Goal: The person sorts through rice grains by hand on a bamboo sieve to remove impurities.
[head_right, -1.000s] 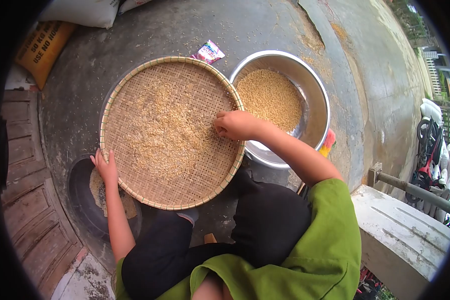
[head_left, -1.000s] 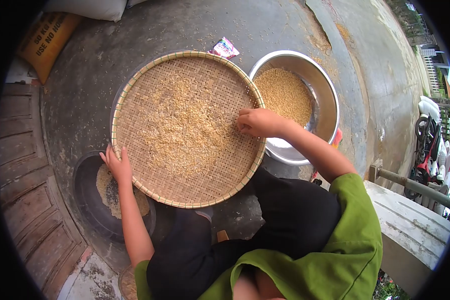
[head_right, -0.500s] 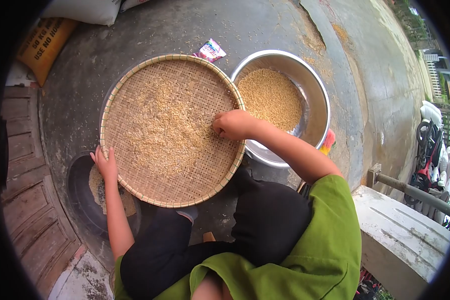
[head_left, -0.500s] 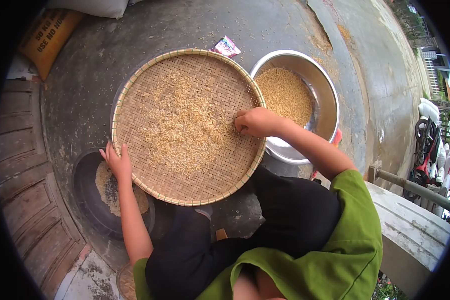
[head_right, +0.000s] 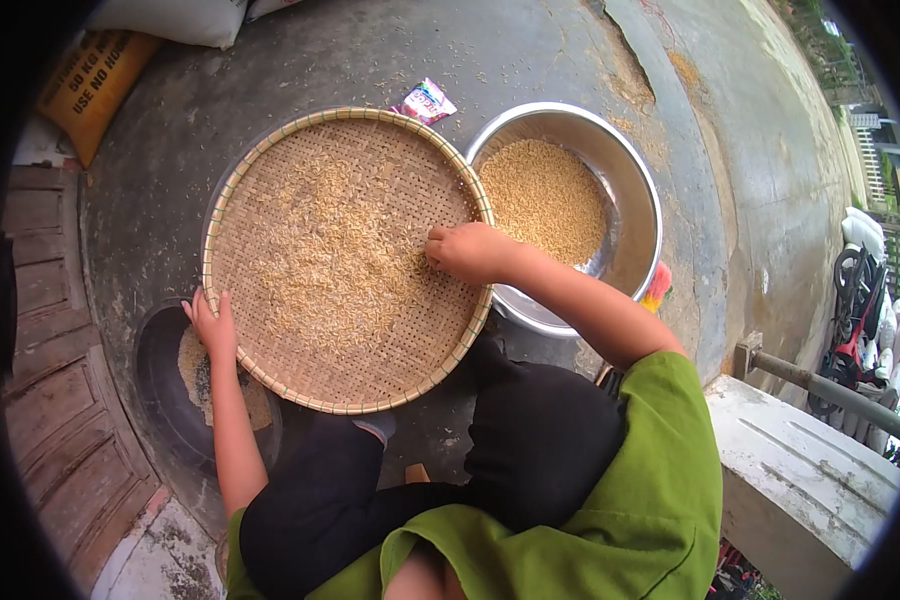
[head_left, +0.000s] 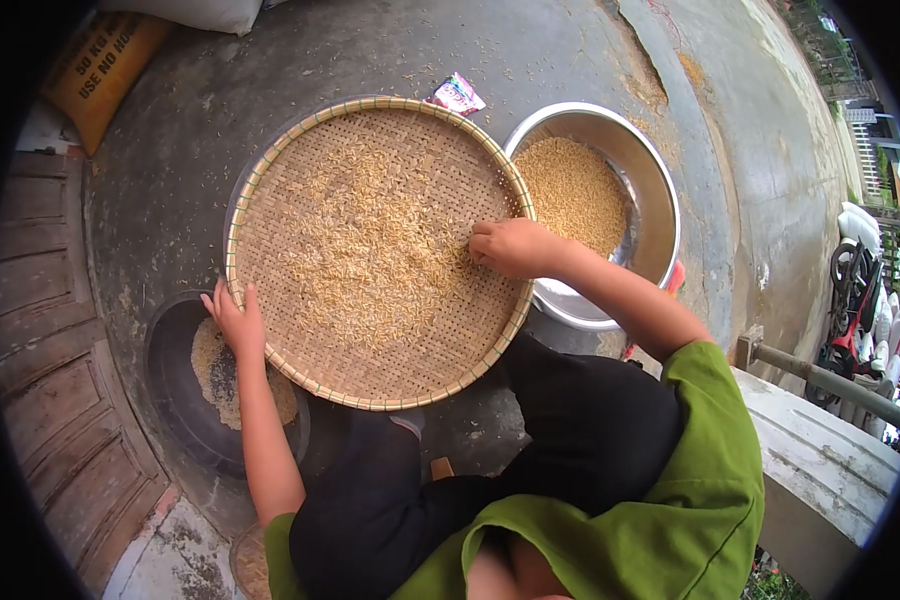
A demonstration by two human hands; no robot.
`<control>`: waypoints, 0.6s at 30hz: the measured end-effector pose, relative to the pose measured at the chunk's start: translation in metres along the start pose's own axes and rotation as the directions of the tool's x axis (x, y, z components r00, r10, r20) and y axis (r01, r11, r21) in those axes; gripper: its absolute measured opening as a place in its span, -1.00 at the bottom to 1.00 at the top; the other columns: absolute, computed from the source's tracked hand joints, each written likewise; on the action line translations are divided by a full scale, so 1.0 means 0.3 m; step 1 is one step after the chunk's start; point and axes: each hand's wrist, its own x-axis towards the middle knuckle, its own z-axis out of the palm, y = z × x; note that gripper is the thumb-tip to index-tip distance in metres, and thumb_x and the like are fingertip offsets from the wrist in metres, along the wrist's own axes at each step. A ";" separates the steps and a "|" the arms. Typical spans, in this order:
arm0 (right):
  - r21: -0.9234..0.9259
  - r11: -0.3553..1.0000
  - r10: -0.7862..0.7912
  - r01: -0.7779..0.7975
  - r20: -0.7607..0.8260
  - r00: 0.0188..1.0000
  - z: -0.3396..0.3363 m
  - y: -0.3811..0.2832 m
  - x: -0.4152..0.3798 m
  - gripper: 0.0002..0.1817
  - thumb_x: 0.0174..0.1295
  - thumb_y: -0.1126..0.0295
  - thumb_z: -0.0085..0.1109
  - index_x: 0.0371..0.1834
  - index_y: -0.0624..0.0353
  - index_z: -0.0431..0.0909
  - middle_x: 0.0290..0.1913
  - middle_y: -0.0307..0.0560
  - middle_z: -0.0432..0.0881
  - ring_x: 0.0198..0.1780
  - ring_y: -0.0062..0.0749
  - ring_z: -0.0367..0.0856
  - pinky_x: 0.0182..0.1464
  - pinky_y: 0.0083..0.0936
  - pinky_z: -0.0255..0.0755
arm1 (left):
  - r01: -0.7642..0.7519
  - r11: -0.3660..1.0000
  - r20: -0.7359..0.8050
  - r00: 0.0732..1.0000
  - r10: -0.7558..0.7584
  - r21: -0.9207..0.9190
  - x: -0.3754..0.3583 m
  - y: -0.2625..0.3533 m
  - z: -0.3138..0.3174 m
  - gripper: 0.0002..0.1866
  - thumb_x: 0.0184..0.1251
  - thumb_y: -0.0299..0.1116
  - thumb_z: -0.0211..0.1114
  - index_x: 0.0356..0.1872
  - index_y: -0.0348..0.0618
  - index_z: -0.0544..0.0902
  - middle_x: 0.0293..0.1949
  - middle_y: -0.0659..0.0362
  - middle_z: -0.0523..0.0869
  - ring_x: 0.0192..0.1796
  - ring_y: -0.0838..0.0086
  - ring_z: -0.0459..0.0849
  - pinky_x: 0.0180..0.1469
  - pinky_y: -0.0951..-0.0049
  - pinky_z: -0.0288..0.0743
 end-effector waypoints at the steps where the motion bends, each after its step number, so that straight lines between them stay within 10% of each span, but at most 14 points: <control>1: 0.033 0.999 -0.011 0.012 -0.010 1.000 -0.004 -0.004 0.001 -0.87 0.08 0.34 0.07 -0.37 0.16 0.45 -0.27 -0.09 0.47 -0.28 -0.13 0.54 -0.22 -0.23 0.42 | -0.003 1.000 -0.004 1.000 0.003 -0.001 0.000 -0.001 0.000 -0.51 0.20 -0.24 0.16 0.10 -0.30 0.39 0.22 0.00 0.32 0.39 -0.01 -0.07 0.36 0.13 -0.14; 18: 0.112 0.990 -0.083 0.087 -0.038 0.996 0.000 0.010 0.029 -0.83 0.08 0.31 0.14 -0.32 0.11 0.47 -0.28 -0.12 0.50 -0.22 -0.18 0.55 -0.21 -0.30 0.43 | 0.026 1.000 0.025 0.999 -0.025 -0.013 -0.001 0.018 -0.012 -0.50 0.22 -0.22 0.15 0.11 -0.34 0.37 0.24 -0.01 0.29 0.40 0.03 -0.10 0.36 0.15 -0.14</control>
